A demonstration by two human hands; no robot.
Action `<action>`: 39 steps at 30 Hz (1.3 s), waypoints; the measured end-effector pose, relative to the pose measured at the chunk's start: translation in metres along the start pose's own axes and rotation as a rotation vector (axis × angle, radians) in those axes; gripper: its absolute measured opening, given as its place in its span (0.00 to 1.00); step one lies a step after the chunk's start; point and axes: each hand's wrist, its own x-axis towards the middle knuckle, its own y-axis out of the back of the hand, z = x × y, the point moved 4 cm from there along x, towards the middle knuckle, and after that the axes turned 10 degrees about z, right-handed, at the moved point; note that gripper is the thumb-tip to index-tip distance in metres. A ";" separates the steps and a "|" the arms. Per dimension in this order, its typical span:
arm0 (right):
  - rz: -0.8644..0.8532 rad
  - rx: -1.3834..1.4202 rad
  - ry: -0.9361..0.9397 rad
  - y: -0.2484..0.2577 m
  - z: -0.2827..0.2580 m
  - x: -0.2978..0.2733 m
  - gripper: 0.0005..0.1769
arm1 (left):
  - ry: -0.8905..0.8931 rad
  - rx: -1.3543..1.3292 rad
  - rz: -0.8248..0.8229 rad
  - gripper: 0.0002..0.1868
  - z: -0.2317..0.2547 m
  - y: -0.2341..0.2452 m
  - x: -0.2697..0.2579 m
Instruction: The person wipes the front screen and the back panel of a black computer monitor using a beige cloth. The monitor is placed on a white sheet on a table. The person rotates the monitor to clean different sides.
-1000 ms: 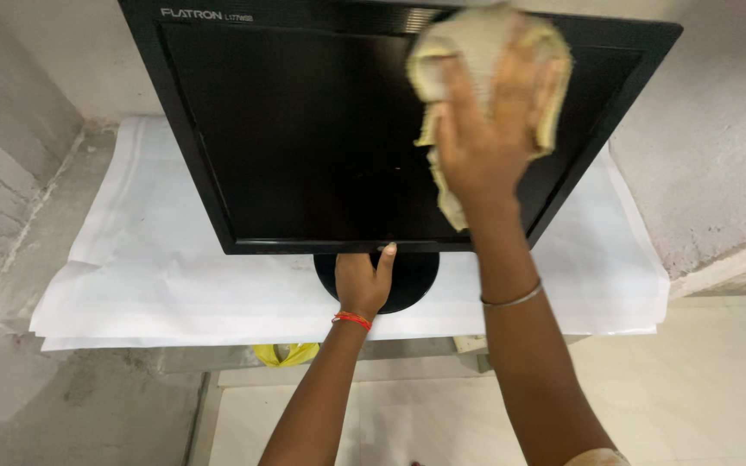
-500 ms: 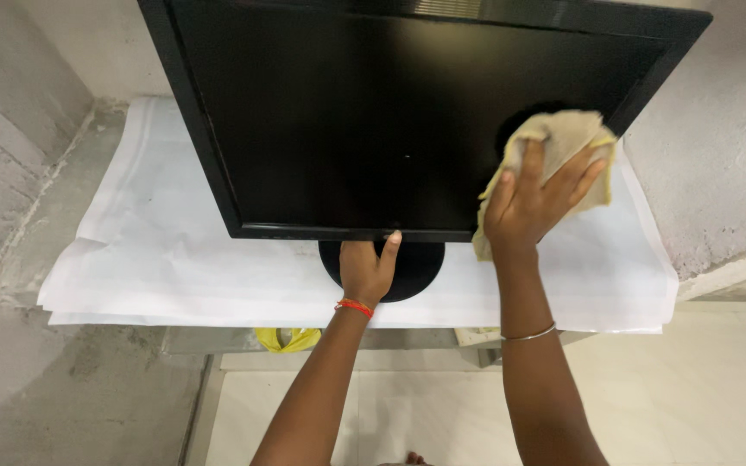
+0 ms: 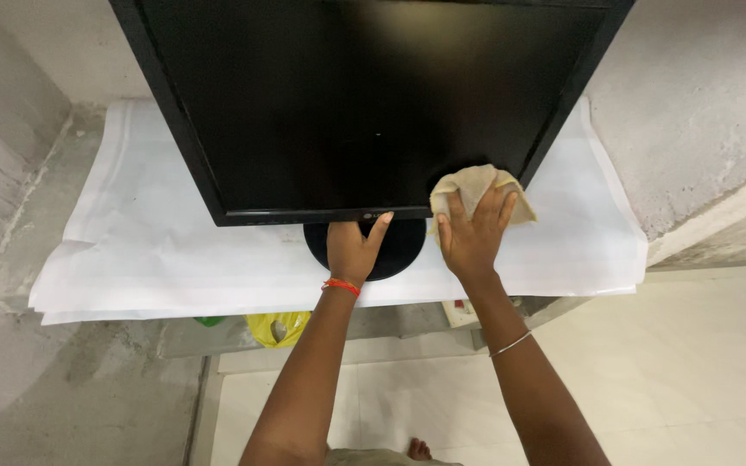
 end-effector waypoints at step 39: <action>-0.066 0.127 -0.002 0.005 -0.036 -0.010 0.18 | 0.023 -0.020 -0.011 0.13 -0.029 -0.013 -0.008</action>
